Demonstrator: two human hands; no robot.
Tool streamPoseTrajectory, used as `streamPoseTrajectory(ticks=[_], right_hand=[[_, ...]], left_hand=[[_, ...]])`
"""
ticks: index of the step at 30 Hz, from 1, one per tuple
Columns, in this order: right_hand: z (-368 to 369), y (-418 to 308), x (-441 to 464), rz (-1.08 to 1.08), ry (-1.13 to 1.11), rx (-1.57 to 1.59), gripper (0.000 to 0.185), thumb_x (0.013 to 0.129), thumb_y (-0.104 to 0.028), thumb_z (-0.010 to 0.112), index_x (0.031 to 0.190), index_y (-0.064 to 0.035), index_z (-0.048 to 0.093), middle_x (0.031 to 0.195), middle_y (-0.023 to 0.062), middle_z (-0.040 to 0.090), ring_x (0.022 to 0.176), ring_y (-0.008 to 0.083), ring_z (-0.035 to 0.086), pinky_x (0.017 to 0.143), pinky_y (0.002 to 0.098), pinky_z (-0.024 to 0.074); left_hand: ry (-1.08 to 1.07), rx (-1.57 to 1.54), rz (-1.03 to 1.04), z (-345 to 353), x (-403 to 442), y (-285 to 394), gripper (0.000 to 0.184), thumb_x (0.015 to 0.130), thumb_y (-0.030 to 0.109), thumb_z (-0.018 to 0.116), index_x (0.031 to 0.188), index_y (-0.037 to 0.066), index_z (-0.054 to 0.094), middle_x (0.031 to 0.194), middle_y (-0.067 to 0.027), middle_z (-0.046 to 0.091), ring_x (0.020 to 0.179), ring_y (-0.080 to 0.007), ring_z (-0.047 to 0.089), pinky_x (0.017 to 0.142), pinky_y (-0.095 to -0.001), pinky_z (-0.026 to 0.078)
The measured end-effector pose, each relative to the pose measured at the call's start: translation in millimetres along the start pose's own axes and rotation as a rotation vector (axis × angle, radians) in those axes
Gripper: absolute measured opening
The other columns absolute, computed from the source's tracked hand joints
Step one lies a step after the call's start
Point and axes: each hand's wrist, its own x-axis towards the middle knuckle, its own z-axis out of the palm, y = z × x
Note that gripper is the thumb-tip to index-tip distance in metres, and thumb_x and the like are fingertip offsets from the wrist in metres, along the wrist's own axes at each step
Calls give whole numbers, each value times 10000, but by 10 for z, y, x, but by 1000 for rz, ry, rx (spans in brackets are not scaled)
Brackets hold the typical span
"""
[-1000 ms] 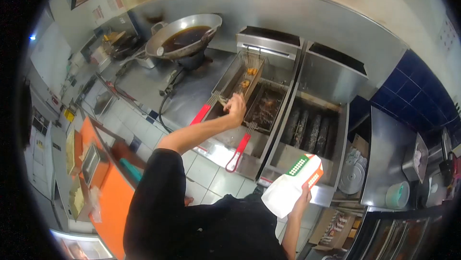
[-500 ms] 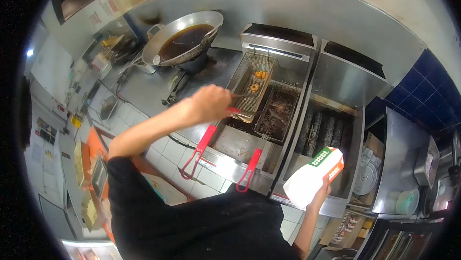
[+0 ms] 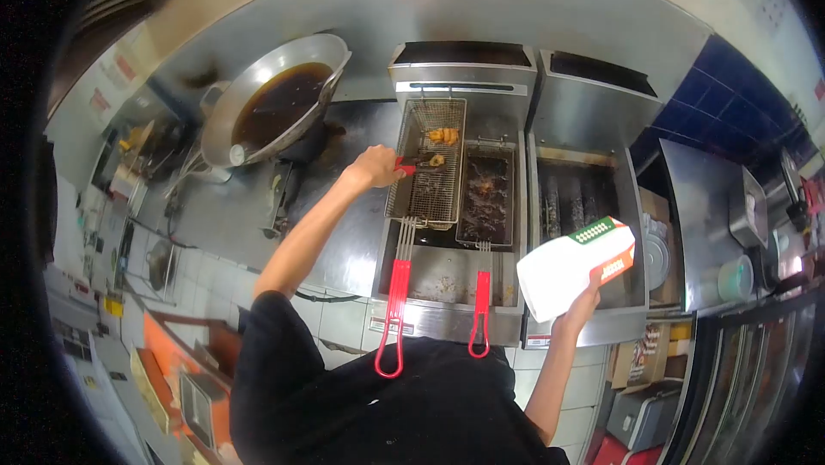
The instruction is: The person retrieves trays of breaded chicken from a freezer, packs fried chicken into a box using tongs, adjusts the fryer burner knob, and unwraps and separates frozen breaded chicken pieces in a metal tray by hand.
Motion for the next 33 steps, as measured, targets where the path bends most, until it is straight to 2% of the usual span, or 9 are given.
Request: streamPoseTrajectory(ticks=[5, 10, 12, 16, 20, 23, 27, 30, 33], right_hand=[[317, 118, -86, -35, -2, -1, 634, 946, -482, 488, 1260, 68, 475, 1186, 137, 576, 1048, 237, 603, 883, 340, 490], [673, 301, -43, -65, 35, -19, 541, 969, -429, 487, 1148, 76, 561, 1061, 99, 620, 945, 193, 608, 825, 319, 481], [774, 405, 34, -83, -15, -20, 555, 965, -416, 496, 1221, 76, 513, 1149, 115, 597, 1037, 202, 588, 886, 326, 462], [1126, 452, 17, -109, -14, -55, 558, 981, -430, 454, 1192, 80, 531, 1136, 103, 600, 1018, 189, 585, 882, 319, 453], [1339, 565, -35, -66, -59, 25, 540, 989, -415, 430, 1174, 79, 543, 1107, 95, 605, 979, 183, 591, 856, 319, 460], [1316, 661, 64, 6, -71, 125, 508, 986, -380, 432, 1202, 69, 527, 1120, 101, 606, 975, 195, 609, 840, 326, 483], [1103, 594, 167, 43, -137, 305, 493, 982, -360, 436, 1222, 64, 509, 1144, 116, 607, 1003, 228, 627, 871, 338, 505], [1021, 596, 120, 22, -148, 241, 494, 983, -368, 434, 1223, 57, 511, 1142, 115, 608, 1001, 226, 627, 865, 338, 507], [877, 598, 148, 29, -141, 231, 509, 984, -382, 430, 1240, 52, 502, 1149, 112, 606, 1003, 223, 625, 861, 338, 509]], left_hand=[[33, -72, 41, -37, -70, -154, 374, 807, 348, 684, 844, -24, 692, 861, -256, 661, 863, -404, 647, 774, -456, 523], [137, -150, 73, -800, -773, -154, 318, 803, 284, 689, 858, -29, 682, 813, -278, 638, 825, -424, 631, 770, -466, 499], [201, -277, 195, -1157, -1165, -46, 279, 818, 249, 681, 932, -6, 685, 763, -257, 627, 748, -410, 624, 698, -458, 492], [146, -329, 333, -1516, -1659, 206, 336, 832, 245, 671, 1056, -3, 642, 756, -252, 619, 737, -400, 625, 677, -460, 488], [41, -308, 430, -1356, -1701, 426, 367, 827, 236, 672, 1087, -18, 619, 815, -260, 637, 789, -412, 624, 719, -466, 497], [44, -296, 422, -1367, -1687, 353, 419, 827, 267, 684, 1128, -15, 608, 865, -260, 639, 804, -392, 639, 718, -432, 500], [176, -277, 207, -1429, -1489, 24, 410, 817, 287, 687, 1092, -11, 629, 922, -258, 646, 871, -399, 633, 768, -429, 505], [202, -78, 24, -1003, -869, -127, 300, 802, 253, 681, 949, -8, 687, 841, -247, 659, 833, -409, 646, 767, -449, 521], [147, 0, -63, -510, -226, -138, 274, 771, 242, 704, 897, -1, 700, 902, -221, 677, 884, -386, 659, 794, -439, 536]])
